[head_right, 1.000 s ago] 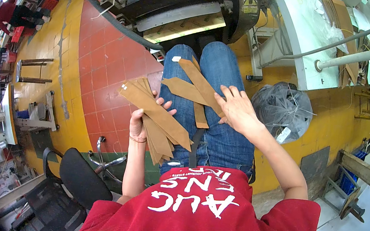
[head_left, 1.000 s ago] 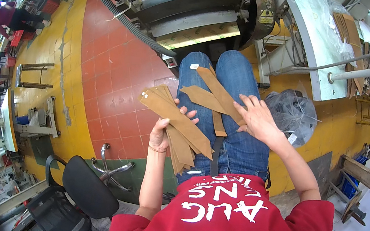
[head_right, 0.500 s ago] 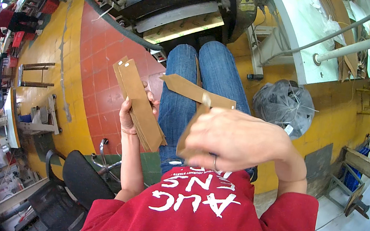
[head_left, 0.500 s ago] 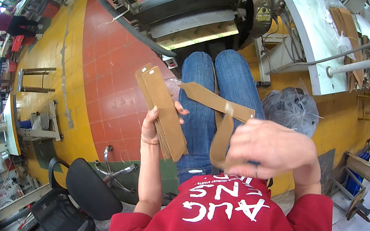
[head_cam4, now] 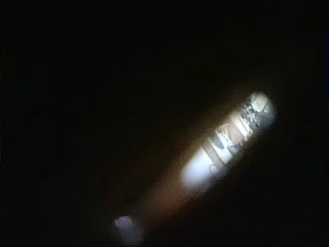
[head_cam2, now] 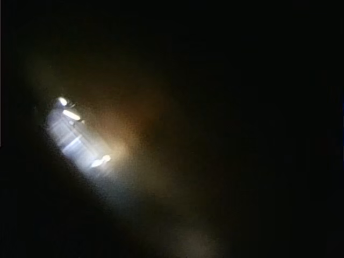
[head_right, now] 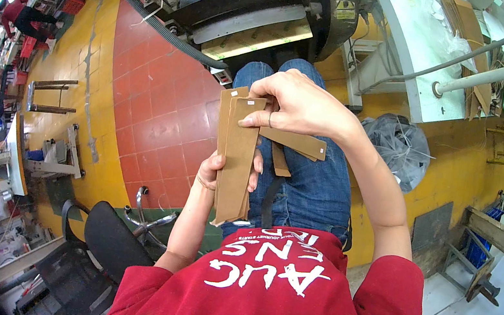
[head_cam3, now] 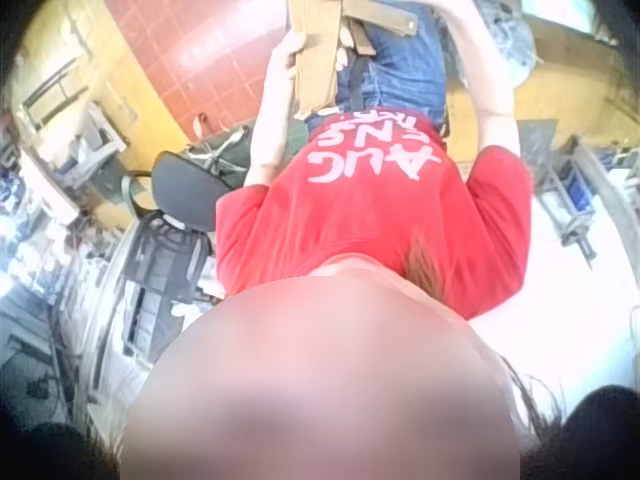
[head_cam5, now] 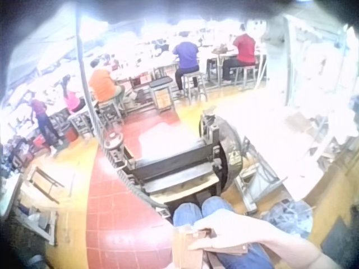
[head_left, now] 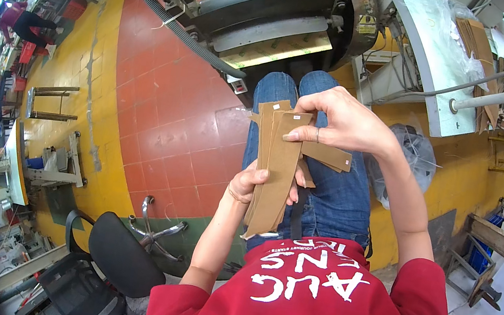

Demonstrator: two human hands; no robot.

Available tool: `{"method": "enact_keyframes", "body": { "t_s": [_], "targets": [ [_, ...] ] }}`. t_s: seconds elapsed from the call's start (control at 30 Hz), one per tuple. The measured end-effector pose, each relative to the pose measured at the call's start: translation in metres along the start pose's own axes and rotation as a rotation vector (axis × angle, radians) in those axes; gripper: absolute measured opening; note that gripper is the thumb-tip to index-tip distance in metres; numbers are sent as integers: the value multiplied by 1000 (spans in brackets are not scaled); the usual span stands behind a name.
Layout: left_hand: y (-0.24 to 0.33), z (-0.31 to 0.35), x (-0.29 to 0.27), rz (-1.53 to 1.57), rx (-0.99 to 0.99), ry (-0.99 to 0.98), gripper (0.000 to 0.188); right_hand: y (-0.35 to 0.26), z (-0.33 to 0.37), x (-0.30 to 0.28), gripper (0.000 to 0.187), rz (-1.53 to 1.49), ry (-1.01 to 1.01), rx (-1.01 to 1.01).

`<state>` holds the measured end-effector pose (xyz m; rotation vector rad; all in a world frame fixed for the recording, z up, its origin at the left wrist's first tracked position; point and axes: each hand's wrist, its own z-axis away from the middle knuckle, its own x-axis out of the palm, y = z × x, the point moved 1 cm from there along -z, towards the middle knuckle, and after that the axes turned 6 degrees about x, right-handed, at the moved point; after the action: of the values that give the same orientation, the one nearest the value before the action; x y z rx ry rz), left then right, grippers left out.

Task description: The person gathers flat cardboard pieces, aligns them into a stack, and secures the stack with a rubber band. The person repeats this process to form multiple bundles and places them on the worktable.

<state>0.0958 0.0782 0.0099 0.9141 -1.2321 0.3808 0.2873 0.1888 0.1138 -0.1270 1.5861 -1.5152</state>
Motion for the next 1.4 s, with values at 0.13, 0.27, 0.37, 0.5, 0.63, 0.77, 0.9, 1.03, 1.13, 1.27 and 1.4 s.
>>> {"method": "enact_keyframes", "body": {
  "t_s": [0.13, 0.27, 0.37, 0.5, 0.63, 0.77, 0.9, 1.03, 1.13, 1.27, 1.4],
  "targets": [
    [1, 8, -6, -63, 35, 6, 84, 27, 8, 15, 58, -160, 244, 21],
    [12, 20, -15, -44, 244, 171, 76, 69, 49, 39, 64, 336, 339, 409],
    [24, 28, -22, -237, 288, 340, 74, 89, 88, 64, 55, 329, 277, 585],
    [32, 24, -22, -333, 232, 332, 71, 97, 106, 75, 32, -117, 342, 709],
    [39, 13, -10, -455, 223, 332, 63, 80, 103, 57, 19, -25, 486, 534],
    [55, 5, 3, -565, 285, 362, 57, 57, 103, 30, 13, 336, 636, 170],
    [71, 1, 11, -631, 277, 342, 56, 52, 100, 22, 13, 383, 523, 126],
    [79, -8, 9, -607, 219, 248, 58, 56, 94, 25, 14, 373, 573, 272],
    [78, -13, 6, -567, 204, 223, 61, 51, 102, 33, 14, 350, 538, 370],
    [74, -5, 6, -558, 215, 287, 62, 41, 126, 51, 13, -183, 456, 233],
    [77, 10, 9, -427, 379, 279, 64, 75, 122, 68, 13, -336, 696, 266]
  ]
}}
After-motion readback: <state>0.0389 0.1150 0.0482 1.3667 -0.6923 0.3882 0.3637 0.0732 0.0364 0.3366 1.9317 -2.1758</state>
